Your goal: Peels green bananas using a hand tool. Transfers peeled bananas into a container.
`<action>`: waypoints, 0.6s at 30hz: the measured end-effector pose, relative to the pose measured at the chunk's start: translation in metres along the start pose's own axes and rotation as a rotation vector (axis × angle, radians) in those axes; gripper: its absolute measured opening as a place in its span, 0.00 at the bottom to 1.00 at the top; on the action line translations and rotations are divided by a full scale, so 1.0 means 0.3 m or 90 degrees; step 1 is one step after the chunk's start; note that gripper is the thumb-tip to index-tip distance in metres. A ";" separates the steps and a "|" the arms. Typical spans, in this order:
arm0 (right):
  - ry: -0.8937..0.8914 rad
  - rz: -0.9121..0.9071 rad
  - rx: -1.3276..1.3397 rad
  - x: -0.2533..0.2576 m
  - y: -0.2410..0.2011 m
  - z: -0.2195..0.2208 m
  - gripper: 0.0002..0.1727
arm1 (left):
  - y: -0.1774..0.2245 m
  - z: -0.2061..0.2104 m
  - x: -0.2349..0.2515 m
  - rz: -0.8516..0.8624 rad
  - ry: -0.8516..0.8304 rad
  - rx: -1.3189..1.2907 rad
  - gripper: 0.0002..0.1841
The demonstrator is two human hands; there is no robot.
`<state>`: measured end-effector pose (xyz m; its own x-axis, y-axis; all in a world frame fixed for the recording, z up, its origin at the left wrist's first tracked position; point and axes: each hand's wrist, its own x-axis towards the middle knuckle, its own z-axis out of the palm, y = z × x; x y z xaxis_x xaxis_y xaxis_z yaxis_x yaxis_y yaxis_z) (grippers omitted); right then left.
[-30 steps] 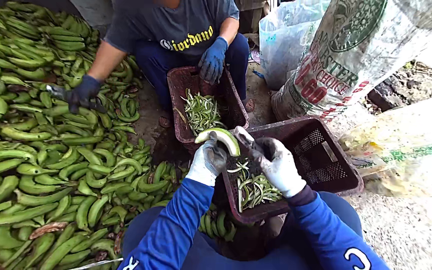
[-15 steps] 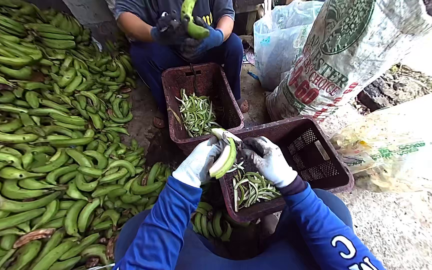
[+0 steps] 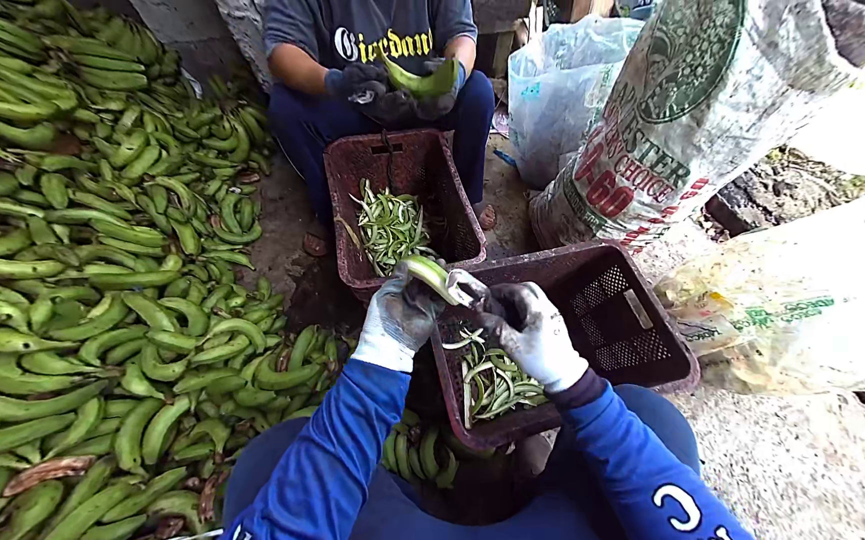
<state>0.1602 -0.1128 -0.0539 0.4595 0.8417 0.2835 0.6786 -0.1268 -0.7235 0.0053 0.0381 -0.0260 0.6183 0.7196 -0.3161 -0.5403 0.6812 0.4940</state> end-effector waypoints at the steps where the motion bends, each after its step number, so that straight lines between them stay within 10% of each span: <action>1: -0.007 -0.018 -0.009 -0.001 -0.003 0.019 0.26 | 0.005 0.000 -0.003 0.008 -0.003 -0.014 0.23; 8: -0.012 -0.120 -0.002 0.023 0.005 0.023 0.24 | 0.016 0.010 -0.023 -0.096 -0.003 0.197 0.21; 18: -0.173 0.045 -0.026 0.098 0.067 -0.128 0.17 | 0.052 0.004 -0.086 -0.208 -0.454 0.687 0.34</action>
<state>0.2094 -0.1110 -0.0361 0.3394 0.9393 0.0504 0.6760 -0.2064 -0.7074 -0.0184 0.0300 -0.0091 0.9722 0.0916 -0.2153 0.2035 0.1230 0.9713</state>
